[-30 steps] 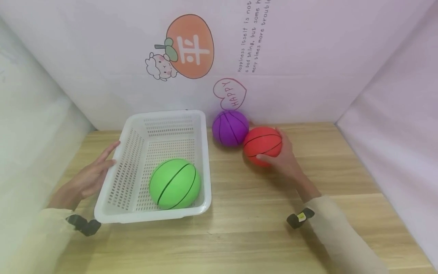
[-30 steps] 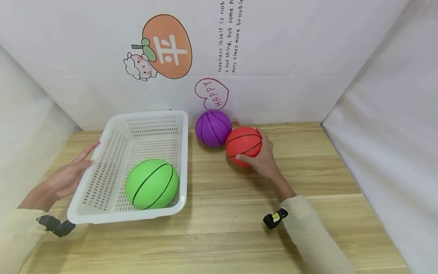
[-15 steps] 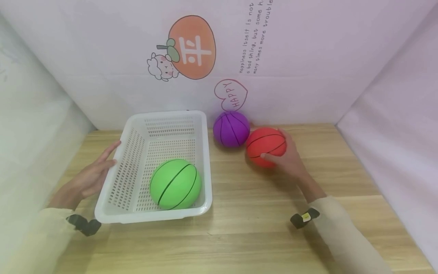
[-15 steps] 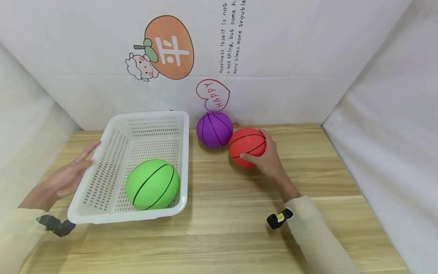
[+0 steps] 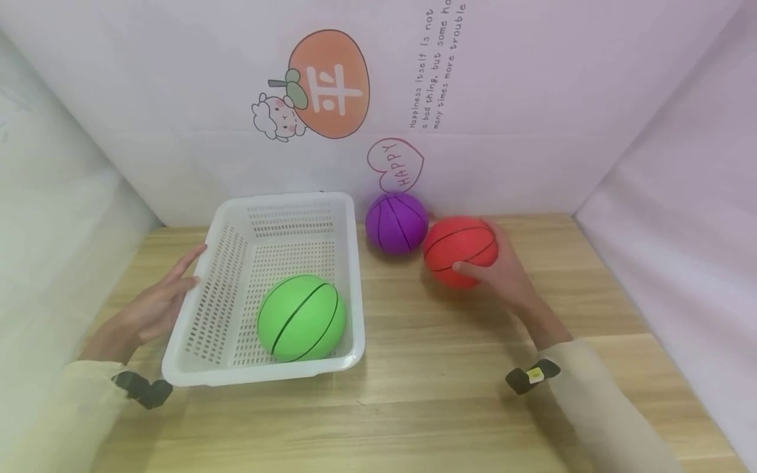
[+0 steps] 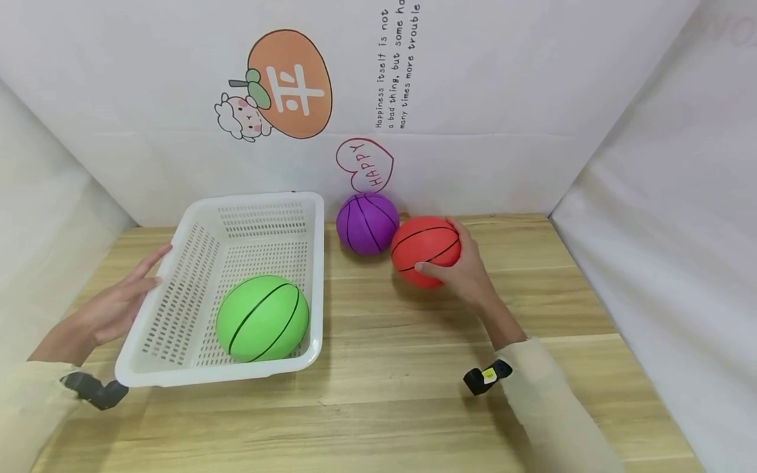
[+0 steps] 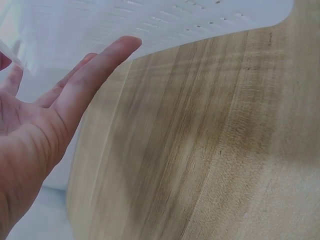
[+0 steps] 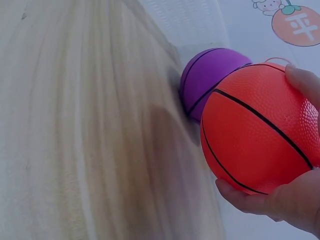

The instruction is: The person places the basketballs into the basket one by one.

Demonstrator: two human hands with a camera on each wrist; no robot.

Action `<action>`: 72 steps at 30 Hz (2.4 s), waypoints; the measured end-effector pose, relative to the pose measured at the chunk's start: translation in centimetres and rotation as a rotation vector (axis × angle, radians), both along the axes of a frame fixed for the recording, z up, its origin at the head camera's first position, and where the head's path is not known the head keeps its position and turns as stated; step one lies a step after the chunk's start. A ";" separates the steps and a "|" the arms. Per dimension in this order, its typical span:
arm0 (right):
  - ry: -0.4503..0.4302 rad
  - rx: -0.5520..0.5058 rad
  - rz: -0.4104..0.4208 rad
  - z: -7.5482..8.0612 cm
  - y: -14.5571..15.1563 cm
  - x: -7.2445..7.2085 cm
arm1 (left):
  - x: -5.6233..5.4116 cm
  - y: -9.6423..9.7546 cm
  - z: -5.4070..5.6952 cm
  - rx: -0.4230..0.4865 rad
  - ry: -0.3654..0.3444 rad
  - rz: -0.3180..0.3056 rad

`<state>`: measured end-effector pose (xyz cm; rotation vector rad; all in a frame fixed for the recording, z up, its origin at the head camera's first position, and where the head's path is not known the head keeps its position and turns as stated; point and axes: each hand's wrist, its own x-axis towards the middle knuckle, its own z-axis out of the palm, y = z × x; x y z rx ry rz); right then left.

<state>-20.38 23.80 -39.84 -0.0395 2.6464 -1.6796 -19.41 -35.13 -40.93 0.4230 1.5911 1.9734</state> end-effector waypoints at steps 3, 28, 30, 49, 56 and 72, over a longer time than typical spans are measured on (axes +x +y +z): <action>0.008 0.014 0.004 0.5 0.0 0.1 | 0.0 0.0 -0.1 0.010 0.008 -0.001; 0.098 -0.046 0.101 5.3 -4.2 0.4 | -0.1 0.0 -0.4 -0.074 0.046 0.072; 0.102 -0.048 0.113 5.3 -4.7 0.3 | -0.2 0.0 -0.3 -0.077 0.049 0.074; 0.108 -0.043 0.208 6.6 -8.7 -1.0 | -0.2 0.5 -0.2 -0.022 0.059 0.067; 0.133 -0.065 0.238 6.7 -10.1 -1.9 | -0.1 0.6 -0.1 -0.083 0.051 0.091; 0.190 -0.041 0.325 7.7 -13.0 -2.7 | 0.0 0.3 -0.3 -0.068 0.070 0.081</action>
